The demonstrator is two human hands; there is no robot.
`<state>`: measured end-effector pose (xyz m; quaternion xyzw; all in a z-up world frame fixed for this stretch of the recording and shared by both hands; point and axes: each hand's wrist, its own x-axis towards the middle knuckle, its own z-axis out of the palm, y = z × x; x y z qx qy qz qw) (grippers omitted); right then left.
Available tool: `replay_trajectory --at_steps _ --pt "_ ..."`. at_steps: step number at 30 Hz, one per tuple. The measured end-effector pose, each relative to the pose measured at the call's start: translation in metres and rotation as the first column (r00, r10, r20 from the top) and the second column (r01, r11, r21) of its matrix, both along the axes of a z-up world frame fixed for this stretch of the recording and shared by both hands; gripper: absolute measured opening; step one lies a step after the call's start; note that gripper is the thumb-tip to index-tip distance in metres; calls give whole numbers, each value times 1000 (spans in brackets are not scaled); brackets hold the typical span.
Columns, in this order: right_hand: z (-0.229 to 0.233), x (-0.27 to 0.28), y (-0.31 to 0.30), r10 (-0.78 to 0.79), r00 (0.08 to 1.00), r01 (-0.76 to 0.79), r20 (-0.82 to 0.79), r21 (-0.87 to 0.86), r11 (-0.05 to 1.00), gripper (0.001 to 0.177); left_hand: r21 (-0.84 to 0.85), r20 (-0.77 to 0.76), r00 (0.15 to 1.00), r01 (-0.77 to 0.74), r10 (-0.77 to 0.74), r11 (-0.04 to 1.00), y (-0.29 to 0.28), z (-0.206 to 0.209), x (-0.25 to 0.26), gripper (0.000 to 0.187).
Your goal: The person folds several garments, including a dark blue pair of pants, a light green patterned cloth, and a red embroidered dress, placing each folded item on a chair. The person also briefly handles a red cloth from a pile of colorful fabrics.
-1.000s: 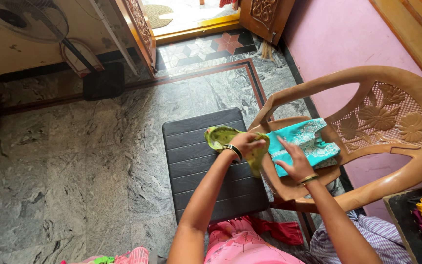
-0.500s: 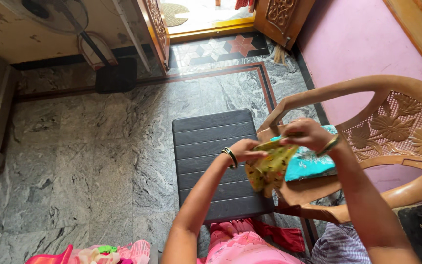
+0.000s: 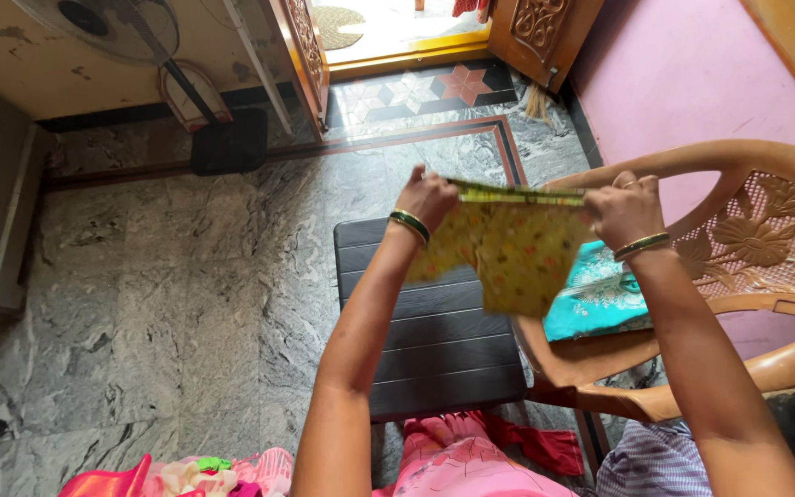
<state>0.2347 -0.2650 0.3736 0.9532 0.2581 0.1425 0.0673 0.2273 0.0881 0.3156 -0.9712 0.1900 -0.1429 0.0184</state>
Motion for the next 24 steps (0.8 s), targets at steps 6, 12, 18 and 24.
replay_trajectory --at_steps 6,12,18,24 --pt "-47 -5 17 146 963 -170 225 89 982 19 -13 344 928 -148 143 989 20 -23 -26 12" --pt "-174 -84 36 202 977 -202 -70 6 979 18 106 -65 937 -337 345 936 15 -155 -152 27" --pt "-286 -180 46 186 793 -252 -580 -35 967 43 49 -413 827 -399 382 916 -5 -269 -256 35" --pt "-324 -215 46 47 338 -202 -940 -24 979 53 120 -901 375 -269 219 956 -11 -297 -309 31"
